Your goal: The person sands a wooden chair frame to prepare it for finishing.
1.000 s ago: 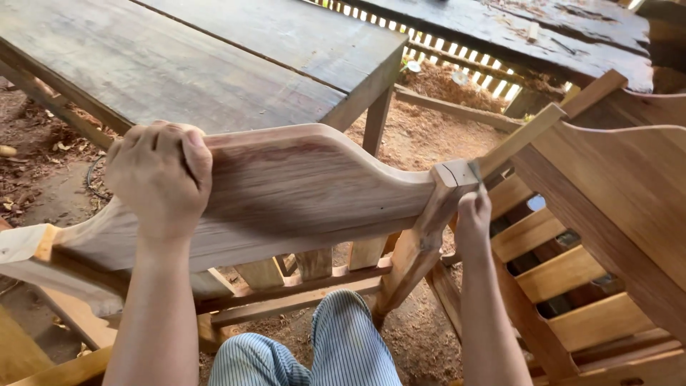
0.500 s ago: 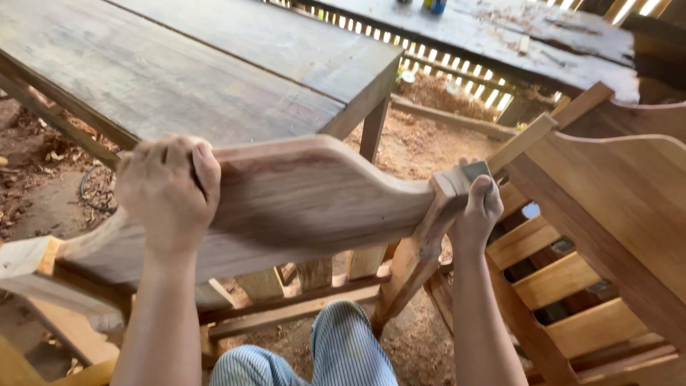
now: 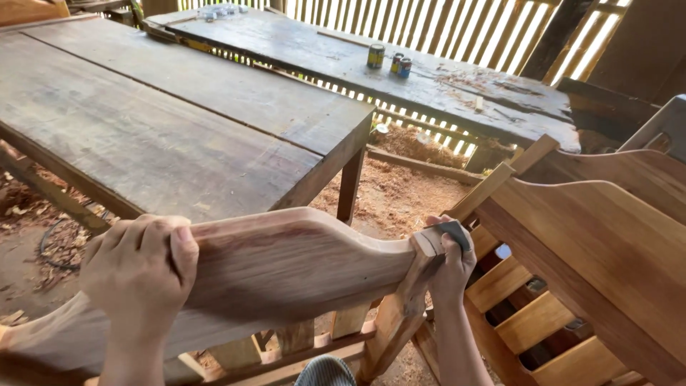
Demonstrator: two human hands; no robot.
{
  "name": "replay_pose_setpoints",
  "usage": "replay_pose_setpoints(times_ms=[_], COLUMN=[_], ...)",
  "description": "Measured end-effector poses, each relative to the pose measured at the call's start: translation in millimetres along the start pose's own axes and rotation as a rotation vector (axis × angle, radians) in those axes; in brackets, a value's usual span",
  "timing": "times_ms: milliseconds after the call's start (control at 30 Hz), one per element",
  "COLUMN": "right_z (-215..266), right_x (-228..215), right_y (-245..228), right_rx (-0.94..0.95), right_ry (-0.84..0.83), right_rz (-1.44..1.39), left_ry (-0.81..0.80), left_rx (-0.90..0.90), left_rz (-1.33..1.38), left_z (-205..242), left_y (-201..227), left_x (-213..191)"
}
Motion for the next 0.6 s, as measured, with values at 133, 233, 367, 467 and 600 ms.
replay_pose_setpoints(times_ms=[133,233,367,467,600], right_z=[0,4,3,0,-6], right_x=[-2,5,-1,12,24], right_y=[1,-6,2,4,11], right_rx=[0.007,0.065,0.026,0.053,0.020], right_ry=[0.008,0.039,-0.009,0.023,-0.017], right_rz=[0.085,0.049,-0.001,-0.038,-0.006], left_ry=[0.007,-0.003,-0.005,-0.002,-0.236], left_rx=[-0.003,-0.008,-0.016,-0.029,-0.122], left_rz=[0.004,-0.022,-0.066,-0.104,-0.092], left_z=[2,11,9,18,-15], left_y=[-1,-7,-4,-14,25], left_x=[1,9,9,40,63])
Point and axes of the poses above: each hand's wrist, its own z-axis away from the middle knuckle, its own x-axis out of the palm, y = z × x, the point moved 7 cm from there along -z, towards the middle knuckle, and after that the axes turned 14 degrees about -x, right-handed, at the moved point
